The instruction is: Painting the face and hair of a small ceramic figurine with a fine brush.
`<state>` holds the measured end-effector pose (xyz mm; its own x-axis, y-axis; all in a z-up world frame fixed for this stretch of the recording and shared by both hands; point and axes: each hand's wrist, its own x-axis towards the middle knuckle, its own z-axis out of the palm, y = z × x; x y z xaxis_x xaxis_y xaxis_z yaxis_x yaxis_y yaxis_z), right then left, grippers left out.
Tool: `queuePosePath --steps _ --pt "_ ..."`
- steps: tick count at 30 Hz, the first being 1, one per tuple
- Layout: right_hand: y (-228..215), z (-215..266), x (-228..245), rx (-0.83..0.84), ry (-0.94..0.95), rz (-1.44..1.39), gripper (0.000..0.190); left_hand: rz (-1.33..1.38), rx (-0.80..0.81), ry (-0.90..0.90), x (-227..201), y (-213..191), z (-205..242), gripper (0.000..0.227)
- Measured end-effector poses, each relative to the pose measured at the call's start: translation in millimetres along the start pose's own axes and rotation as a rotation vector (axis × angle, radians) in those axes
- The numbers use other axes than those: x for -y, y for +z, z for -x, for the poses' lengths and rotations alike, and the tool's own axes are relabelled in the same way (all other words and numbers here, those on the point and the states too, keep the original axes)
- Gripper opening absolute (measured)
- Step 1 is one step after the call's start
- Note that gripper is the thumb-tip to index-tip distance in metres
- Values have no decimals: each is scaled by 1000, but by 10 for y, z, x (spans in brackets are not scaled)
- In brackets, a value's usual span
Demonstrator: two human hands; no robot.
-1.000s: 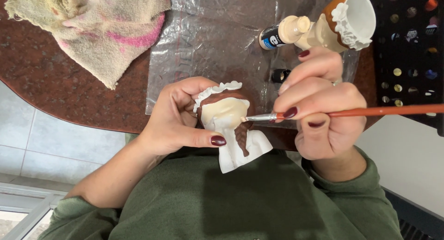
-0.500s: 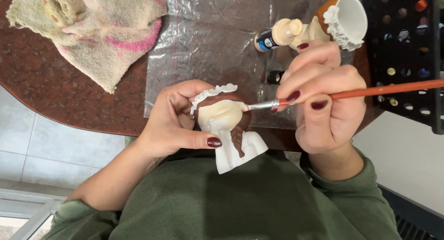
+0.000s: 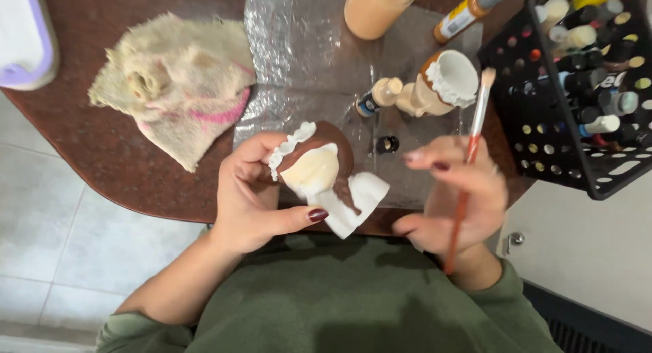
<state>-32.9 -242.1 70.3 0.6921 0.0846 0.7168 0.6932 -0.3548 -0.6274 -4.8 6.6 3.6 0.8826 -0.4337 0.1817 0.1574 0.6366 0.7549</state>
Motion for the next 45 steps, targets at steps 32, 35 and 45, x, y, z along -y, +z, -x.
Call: queuePosePath --steps 32,35,45 --pt "40 -123 184 112 313 -76 12 -1135 -295 609 94 197 -189 60" --pt "79 -93 97 181 254 -59 13 -1170 -255 613 84 156 -190 60" --pt "45 -85 -75 277 147 -72 20 -1194 -141 608 119 85 -197 70"
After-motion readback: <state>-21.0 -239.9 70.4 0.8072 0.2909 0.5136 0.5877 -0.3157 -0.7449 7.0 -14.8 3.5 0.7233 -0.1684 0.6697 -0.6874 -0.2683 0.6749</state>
